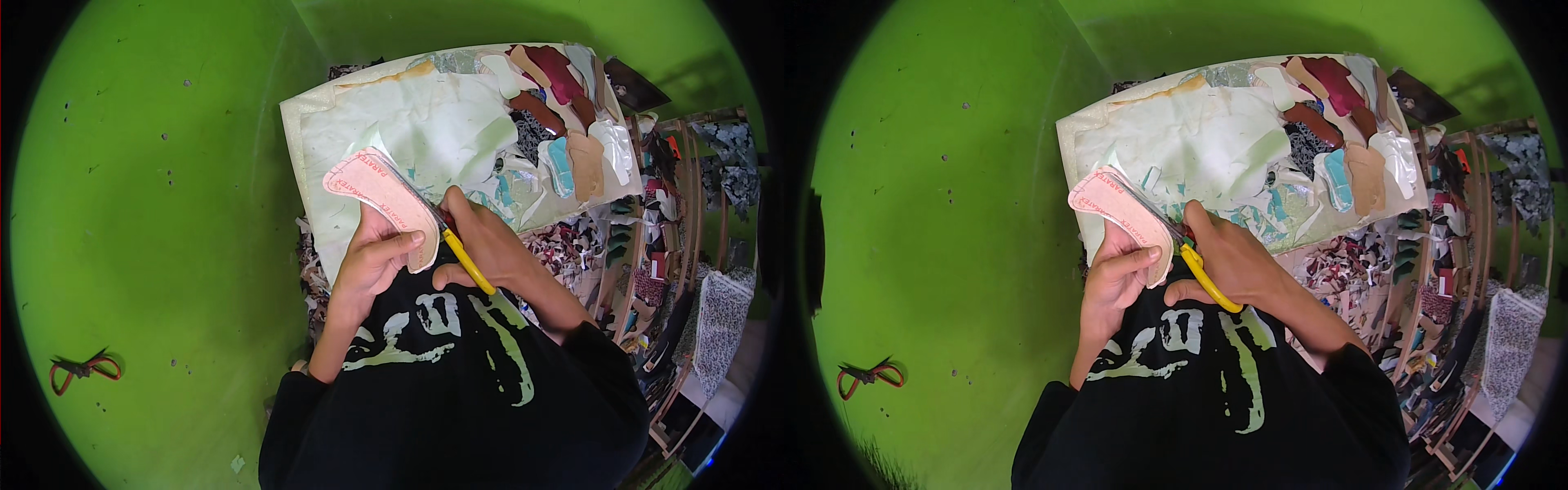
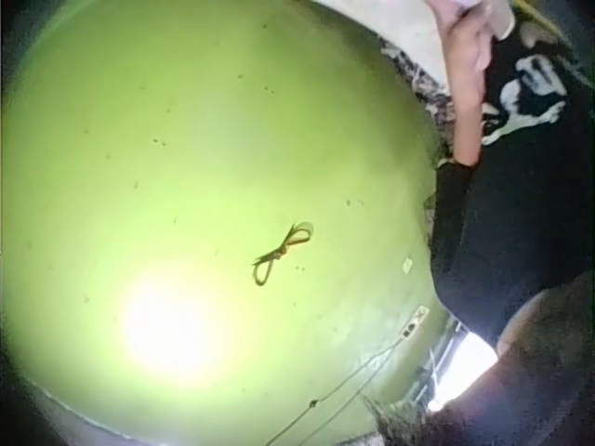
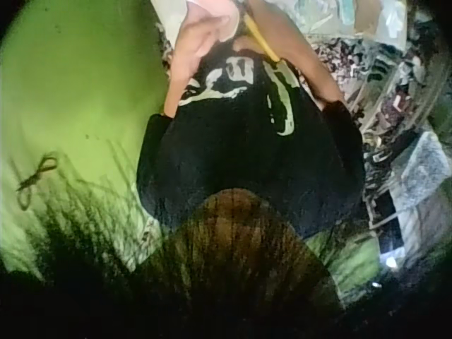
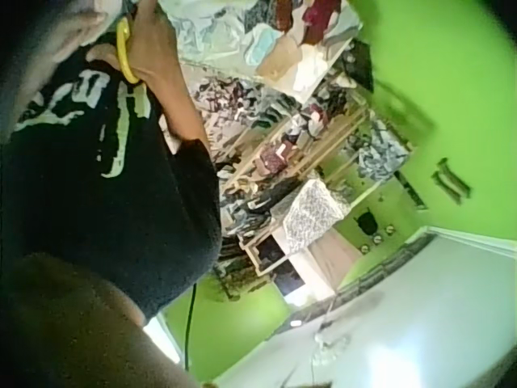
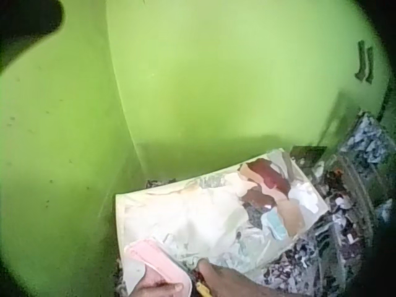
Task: Cutting out a pink foam shoe insole from a larger sheet of material using scissors.
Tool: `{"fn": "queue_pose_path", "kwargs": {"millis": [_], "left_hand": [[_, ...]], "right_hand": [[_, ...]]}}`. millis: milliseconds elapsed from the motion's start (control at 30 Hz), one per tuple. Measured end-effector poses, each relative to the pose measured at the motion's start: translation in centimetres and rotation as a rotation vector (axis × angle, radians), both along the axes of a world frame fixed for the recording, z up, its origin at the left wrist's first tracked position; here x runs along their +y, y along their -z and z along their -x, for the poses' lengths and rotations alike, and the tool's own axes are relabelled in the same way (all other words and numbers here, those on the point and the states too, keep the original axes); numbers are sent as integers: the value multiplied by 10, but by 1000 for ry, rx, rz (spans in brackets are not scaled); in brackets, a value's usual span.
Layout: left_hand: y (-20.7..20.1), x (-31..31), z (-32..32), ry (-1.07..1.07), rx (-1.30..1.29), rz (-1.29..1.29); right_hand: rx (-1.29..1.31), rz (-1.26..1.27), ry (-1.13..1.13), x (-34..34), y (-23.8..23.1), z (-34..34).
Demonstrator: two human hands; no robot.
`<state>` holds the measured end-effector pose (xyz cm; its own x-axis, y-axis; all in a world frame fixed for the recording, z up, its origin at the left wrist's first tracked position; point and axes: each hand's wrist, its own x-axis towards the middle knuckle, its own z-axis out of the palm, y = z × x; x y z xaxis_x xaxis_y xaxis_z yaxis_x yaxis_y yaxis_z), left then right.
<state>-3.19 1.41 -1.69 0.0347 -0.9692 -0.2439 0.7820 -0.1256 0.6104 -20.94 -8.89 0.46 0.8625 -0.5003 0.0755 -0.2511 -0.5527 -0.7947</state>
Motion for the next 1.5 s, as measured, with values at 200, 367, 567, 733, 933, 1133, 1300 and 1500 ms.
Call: {"fn": "queue_pose_path", "kwargs": {"millis": [200, 367, 567, 733, 933, 1133, 1300, 1500], "left_hand": [[1, 1, -1, 18, 19, -30], [3, -1, -1, 135, 60, -48], [9, 2, -2, 171, 58, -18], [4, 1, 1, 123, 79, 15], [6, -2, 0, -64, -113, -16], [17, -4, 9, -147, -375, -100], [15, -13, 7, -305, -475, -120], [20, -21, 9, -460, -418, -129]], "right_hand": [[161, -96, 20, 4, -7, -2], [52, 36, 40, -1, -2, -2], [114, -182, 21, -6, -8, 0], [59, -372, 19, -9, 2, 3], [-88, -696, -87, -7, 22, 13], [-236, -933, 399, 18, 5, -14], [-234, -761, 420, 19, 9, -16], [-204, -675, 443, 28, 11, -24]]}}
